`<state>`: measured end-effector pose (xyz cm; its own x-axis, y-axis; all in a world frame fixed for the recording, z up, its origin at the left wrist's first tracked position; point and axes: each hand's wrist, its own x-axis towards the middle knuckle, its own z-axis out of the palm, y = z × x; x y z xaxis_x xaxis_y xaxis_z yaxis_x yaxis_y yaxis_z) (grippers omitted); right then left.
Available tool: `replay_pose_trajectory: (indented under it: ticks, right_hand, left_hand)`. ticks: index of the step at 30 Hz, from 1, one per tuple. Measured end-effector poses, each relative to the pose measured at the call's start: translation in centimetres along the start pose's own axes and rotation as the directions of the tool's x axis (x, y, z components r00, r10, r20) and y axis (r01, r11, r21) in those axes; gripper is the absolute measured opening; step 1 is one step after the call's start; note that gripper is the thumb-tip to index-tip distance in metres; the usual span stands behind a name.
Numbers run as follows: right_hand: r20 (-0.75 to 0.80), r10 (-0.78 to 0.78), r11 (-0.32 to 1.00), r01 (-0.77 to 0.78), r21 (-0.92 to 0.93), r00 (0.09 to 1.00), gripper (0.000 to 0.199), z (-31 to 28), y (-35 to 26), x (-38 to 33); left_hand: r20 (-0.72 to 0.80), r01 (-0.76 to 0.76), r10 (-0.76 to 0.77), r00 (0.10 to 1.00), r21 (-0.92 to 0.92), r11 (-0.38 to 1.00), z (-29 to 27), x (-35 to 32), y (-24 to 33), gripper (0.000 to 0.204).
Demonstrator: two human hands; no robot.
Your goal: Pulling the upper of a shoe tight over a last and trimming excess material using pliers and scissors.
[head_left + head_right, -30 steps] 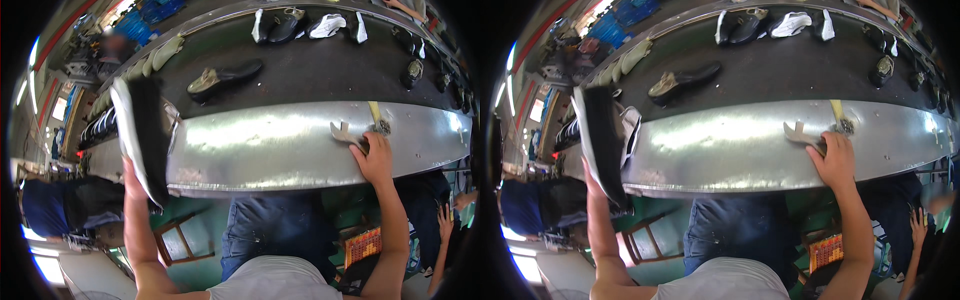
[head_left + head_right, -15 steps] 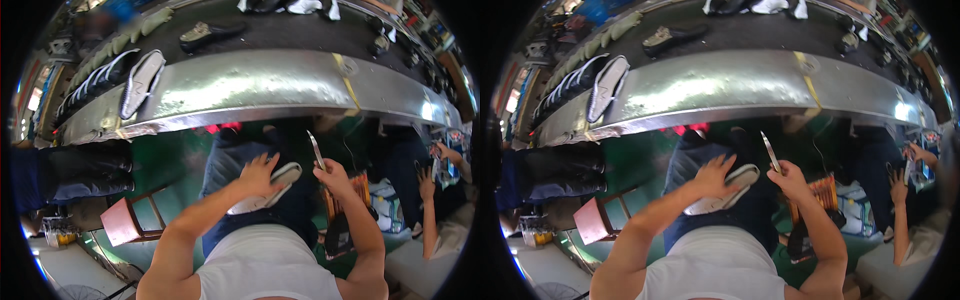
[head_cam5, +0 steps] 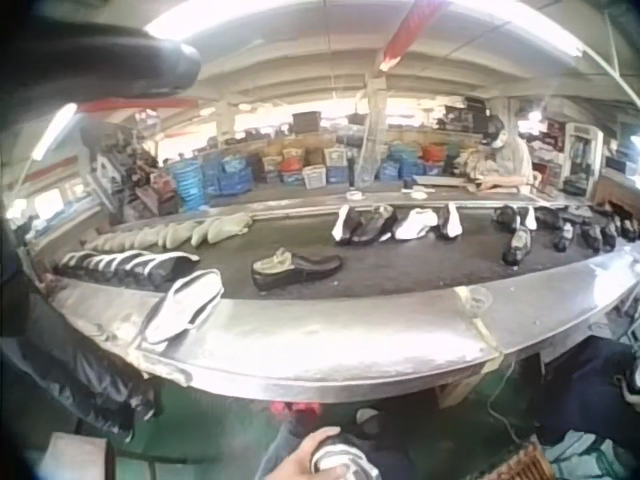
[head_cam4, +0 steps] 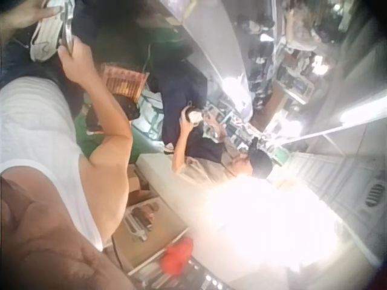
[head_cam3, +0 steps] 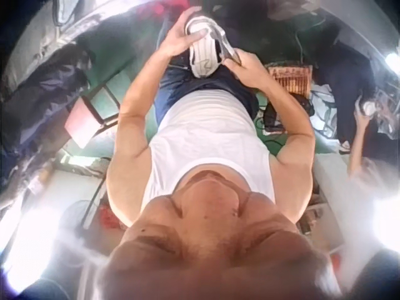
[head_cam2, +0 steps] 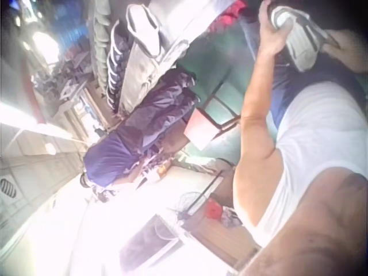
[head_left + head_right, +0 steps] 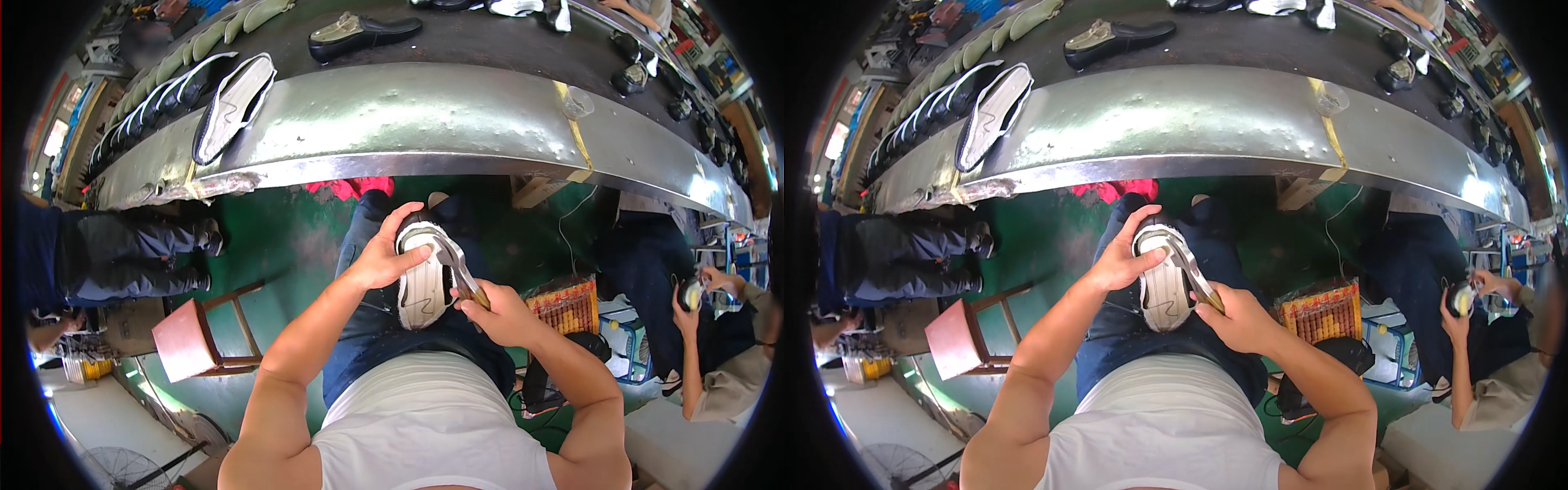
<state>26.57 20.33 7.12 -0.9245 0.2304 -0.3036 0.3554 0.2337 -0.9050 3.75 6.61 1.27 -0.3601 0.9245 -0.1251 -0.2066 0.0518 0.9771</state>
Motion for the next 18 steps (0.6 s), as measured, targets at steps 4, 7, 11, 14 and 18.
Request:
replay_pose_trajectory:
  ticks: [4,7,11,14,18]
  right_hand:
    - [0.129,0.022,0.983,-0.046,0.179,0.991,0.028,0.0,0.4,2.4]
    - [0.218,0.070,0.962,-0.123,0.242,0.973,0.026,-0.6,-1.0,3.7]
    - [0.119,0.055,0.998,-0.052,-0.027,0.991,0.026,0.1,0.3,5.2]
    - [-0.003,-0.121,0.967,0.117,-0.226,0.993,0.029,1.6,3.1,6.1]
    - [-0.090,-0.099,0.951,0.067,-0.302,0.991,0.029,2.8,2.3,5.0]
  left_hand:
    - [-0.065,-0.103,0.128,0.990,0.300,0.948,-1.2,-0.9,-0.6,0.062]
    - [-0.054,-0.154,0.197,0.979,0.441,0.884,-1.9,-1.0,0.2,0.055]
    - [-0.005,-0.206,0.225,0.974,0.386,0.899,-3.1,-0.7,0.0,0.045]
    - [0.013,-0.220,0.232,0.973,0.363,0.905,-4.0,-0.1,-0.7,0.044]
    - [0.069,-0.178,0.169,0.983,0.158,0.971,-5.0,0.3,-1.1,0.048]
